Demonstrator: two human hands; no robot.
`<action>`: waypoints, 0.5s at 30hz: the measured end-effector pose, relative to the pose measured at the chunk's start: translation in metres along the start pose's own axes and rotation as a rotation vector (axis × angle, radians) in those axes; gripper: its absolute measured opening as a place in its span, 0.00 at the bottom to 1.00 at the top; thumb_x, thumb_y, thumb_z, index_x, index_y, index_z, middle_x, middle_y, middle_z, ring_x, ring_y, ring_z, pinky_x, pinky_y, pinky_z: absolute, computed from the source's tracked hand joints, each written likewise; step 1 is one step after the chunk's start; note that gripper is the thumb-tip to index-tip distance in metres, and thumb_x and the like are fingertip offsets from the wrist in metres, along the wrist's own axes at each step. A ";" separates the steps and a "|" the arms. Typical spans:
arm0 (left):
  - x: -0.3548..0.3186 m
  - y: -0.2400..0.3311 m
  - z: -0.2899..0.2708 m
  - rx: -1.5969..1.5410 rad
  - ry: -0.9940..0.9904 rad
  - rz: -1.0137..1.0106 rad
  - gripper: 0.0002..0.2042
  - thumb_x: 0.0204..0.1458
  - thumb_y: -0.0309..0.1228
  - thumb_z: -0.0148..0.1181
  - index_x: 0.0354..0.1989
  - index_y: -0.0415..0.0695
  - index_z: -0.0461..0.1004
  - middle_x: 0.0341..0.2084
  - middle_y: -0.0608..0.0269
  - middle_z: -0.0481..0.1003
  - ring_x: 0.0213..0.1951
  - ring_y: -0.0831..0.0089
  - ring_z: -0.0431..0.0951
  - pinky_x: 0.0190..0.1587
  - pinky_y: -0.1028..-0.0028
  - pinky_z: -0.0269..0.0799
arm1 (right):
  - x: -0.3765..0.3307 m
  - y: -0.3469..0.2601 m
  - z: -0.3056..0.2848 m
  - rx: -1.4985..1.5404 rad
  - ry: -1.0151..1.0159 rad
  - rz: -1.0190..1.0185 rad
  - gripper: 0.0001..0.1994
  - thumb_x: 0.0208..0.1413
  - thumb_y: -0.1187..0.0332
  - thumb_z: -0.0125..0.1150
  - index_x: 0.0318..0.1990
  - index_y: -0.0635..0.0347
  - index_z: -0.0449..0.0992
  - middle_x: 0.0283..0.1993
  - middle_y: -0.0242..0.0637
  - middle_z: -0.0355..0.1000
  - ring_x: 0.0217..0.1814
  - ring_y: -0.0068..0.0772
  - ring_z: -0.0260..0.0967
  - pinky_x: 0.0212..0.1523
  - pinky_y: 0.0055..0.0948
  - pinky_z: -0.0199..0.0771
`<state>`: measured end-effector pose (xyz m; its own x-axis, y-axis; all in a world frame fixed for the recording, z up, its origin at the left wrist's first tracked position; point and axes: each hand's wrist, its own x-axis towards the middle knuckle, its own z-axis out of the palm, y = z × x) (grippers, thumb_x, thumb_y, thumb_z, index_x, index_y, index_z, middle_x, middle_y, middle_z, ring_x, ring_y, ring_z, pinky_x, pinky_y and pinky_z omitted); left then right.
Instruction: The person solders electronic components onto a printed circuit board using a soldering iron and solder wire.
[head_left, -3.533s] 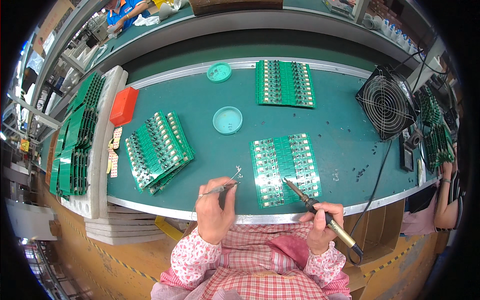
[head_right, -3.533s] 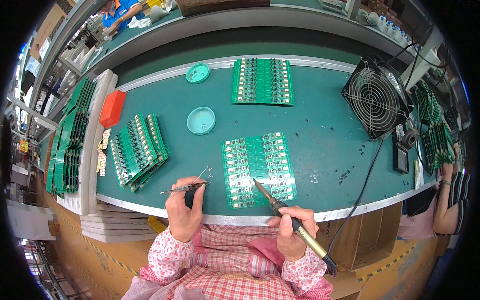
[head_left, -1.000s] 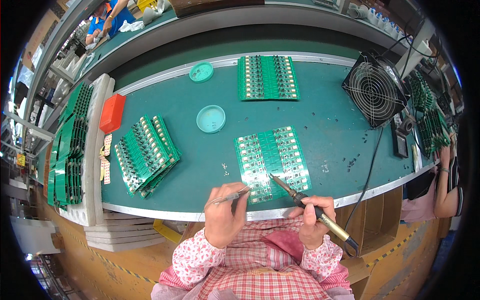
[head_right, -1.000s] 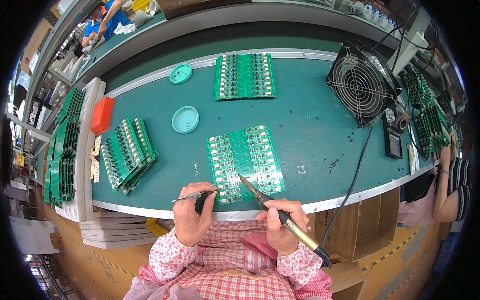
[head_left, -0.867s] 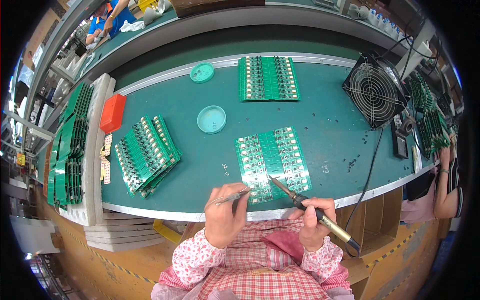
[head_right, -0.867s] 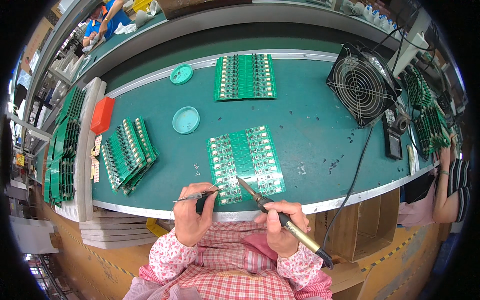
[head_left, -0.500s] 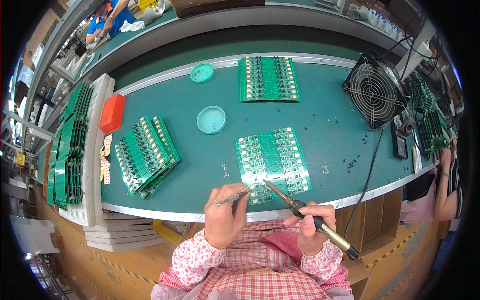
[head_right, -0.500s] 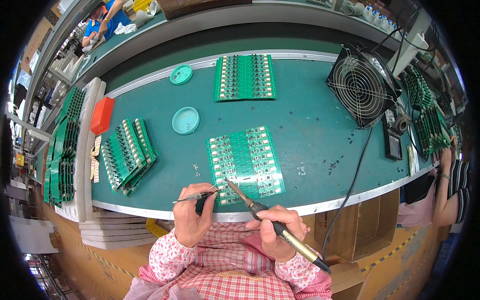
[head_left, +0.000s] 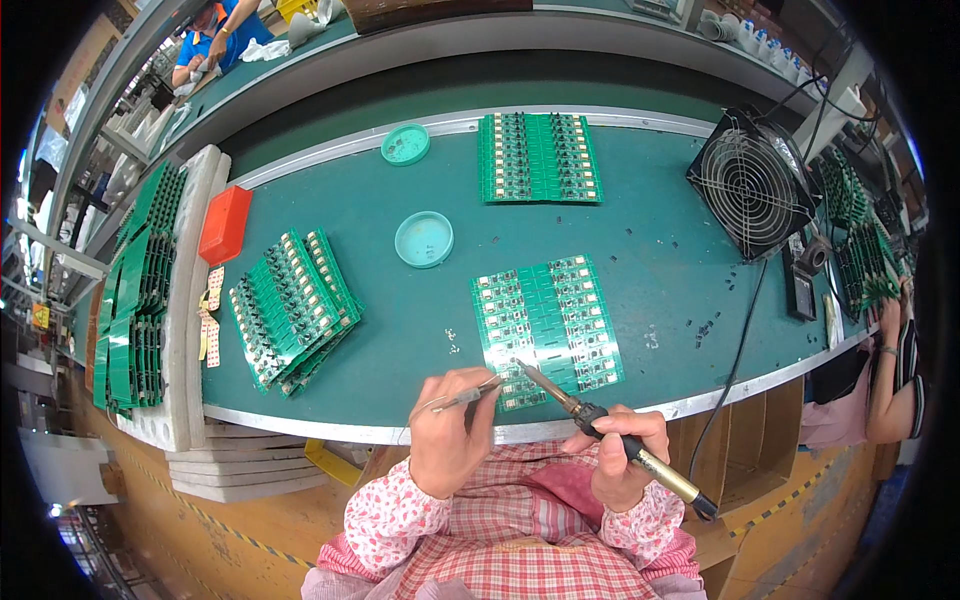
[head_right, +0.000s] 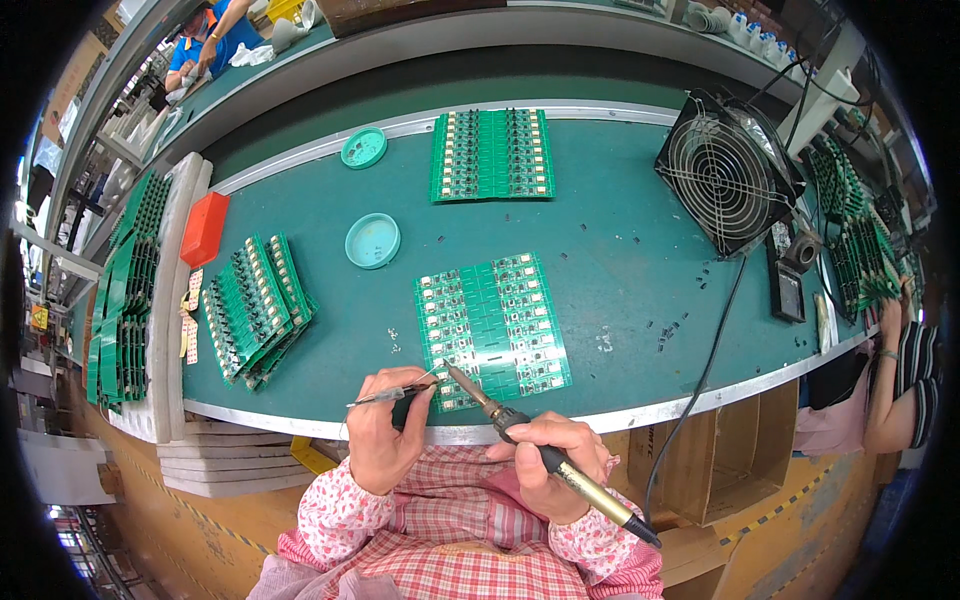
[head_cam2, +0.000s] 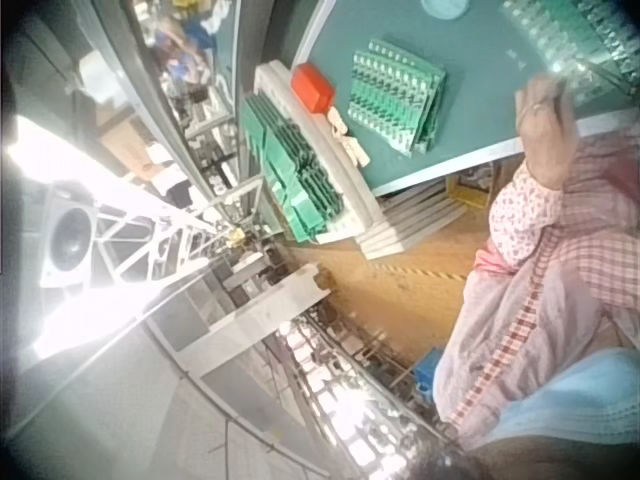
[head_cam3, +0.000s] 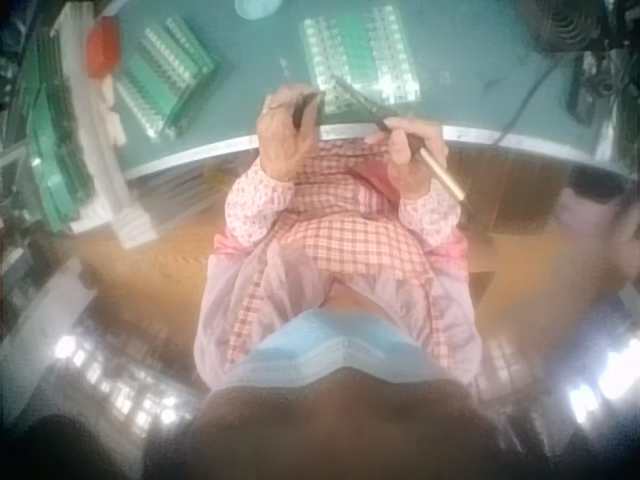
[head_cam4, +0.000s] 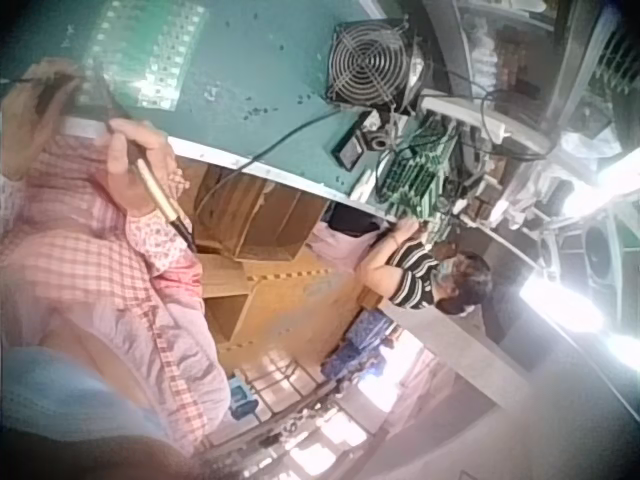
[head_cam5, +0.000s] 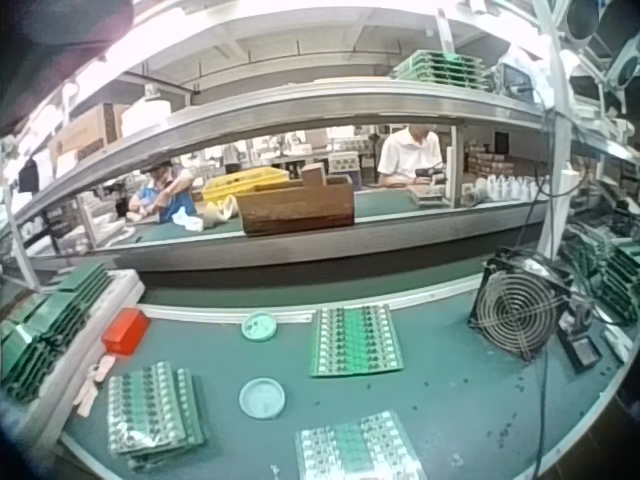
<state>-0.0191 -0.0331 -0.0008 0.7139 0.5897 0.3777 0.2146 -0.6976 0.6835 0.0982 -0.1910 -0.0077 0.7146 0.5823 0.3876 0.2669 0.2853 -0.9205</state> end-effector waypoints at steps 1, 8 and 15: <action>0.000 0.000 0.000 0.000 0.000 -0.001 0.10 0.50 0.17 0.63 0.41 0.39 0.75 0.37 0.54 0.79 0.38 0.57 0.79 0.42 0.66 0.73 | -0.001 0.001 0.000 0.000 -0.001 0.001 0.07 0.62 0.69 0.58 0.42 0.61 0.70 0.23 0.40 0.77 0.26 0.31 0.81 0.24 0.25 0.77; 0.000 0.000 0.000 -0.008 0.003 -0.003 0.10 0.50 0.17 0.64 0.41 0.39 0.76 0.37 0.55 0.79 0.37 0.57 0.79 0.42 0.66 0.73 | -0.009 0.007 -0.005 -0.074 -0.007 0.116 0.06 0.62 0.69 0.58 0.40 0.61 0.71 0.22 0.39 0.77 0.23 0.27 0.79 0.25 0.24 0.76; -0.001 -0.002 0.001 -0.006 0.009 0.007 0.10 0.50 0.17 0.64 0.41 0.40 0.76 0.37 0.55 0.79 0.37 0.57 0.79 0.41 0.66 0.73 | -0.004 0.007 -0.004 -0.165 -0.094 0.083 0.05 0.60 0.71 0.60 0.39 0.62 0.71 0.24 0.36 0.79 0.24 0.27 0.79 0.26 0.25 0.77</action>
<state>-0.0193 -0.0326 -0.0027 0.7091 0.5887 0.3881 0.2059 -0.6992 0.6846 0.1000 -0.1939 -0.0158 0.6769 0.6694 0.3062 0.3179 0.1093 -0.9418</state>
